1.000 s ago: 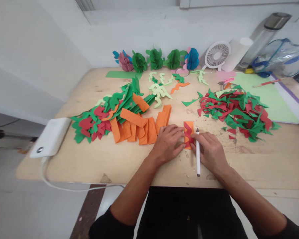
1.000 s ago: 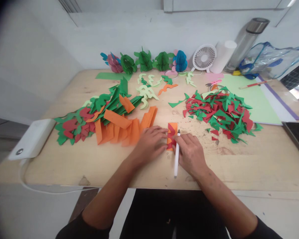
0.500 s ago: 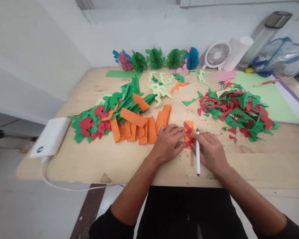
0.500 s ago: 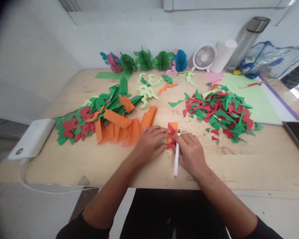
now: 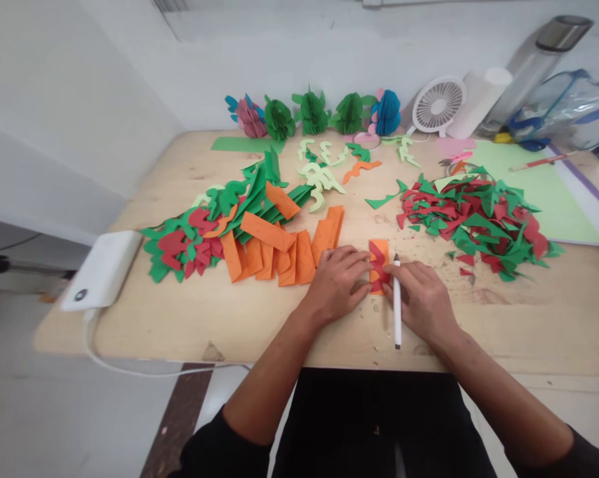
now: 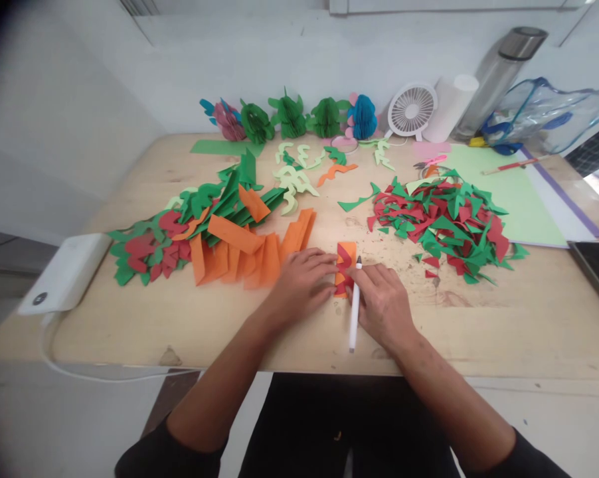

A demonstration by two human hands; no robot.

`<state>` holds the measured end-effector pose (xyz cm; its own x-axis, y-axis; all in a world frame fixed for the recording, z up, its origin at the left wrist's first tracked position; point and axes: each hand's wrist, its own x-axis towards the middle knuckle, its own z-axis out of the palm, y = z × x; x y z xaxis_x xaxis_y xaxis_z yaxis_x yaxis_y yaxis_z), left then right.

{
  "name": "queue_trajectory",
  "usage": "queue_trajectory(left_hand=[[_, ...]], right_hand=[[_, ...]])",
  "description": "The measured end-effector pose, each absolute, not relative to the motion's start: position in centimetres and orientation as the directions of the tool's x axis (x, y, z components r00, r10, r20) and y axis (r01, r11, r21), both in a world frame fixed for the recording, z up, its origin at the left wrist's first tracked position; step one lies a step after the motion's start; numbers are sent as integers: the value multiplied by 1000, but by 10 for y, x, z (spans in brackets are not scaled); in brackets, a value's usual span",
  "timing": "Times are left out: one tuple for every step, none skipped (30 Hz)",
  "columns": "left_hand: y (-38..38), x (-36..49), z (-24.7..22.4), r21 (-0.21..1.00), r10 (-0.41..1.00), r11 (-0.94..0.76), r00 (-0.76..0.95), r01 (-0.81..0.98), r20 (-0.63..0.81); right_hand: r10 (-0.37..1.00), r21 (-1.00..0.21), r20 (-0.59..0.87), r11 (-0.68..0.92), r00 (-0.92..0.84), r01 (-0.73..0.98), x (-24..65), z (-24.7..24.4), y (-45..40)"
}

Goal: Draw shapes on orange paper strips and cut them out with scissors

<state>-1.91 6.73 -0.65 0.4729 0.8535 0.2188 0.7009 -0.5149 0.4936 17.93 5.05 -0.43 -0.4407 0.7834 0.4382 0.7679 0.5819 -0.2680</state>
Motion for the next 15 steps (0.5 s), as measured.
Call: queue_trajectory(left_hand=[[67,-19,-6,494,854,-514,473,701,217],[67,-19,-6,494,854,-514,474,702,215],[67,-19,-6,494,854,-514,474,702,214],[67,-19,-6,494,854,-514,475,701,213],[67,-19,-6,494,854,-513,475,702,213],[67,-19,-6,493,854,-513,475,702,213],[67,-19,-6,491,854,-514,476,703,213],[68,-19,-7,488,853,-515,476,704,214],[68,-19,-7,486,852,-517,476,705,217],[68,-19,-8,484,852,-519,475,705,223],[68,-19,-8,482,851,-521,472,704,230],[68,-19,-9,481,850,-524,470,703,238],[68,-19,-9,481,849,-526,469,702,244],[68,-19,-9,480,847,-529,470,700,248],[68,-20,-9,479,846,-531,472,699,250]], right_hand=[[783,-266,437,583,-443,768,179,-4,51],[782,-266,438,584,-444,767,180,-4,51],[780,-267,442,586,-443,765,180,-4,51],[777,-270,448,589,-442,762,180,-4,51],[773,-272,455,593,-441,758,180,-3,51],[770,-275,462,597,-441,754,180,-3,51],[767,-275,463,601,-444,751,179,-2,51],[765,-272,461,605,-450,749,179,-2,51],[763,-267,456,608,-458,748,179,-2,51],[763,-261,448,611,-467,748,179,-2,51],[763,-255,439,612,-474,749,179,-2,51],[764,-248,429,613,-482,750,179,-2,51],[765,-242,421,613,-488,752,179,-3,51],[764,-237,417,614,-492,753,179,-3,51],[764,-234,414,614,-494,754,179,-3,51]])
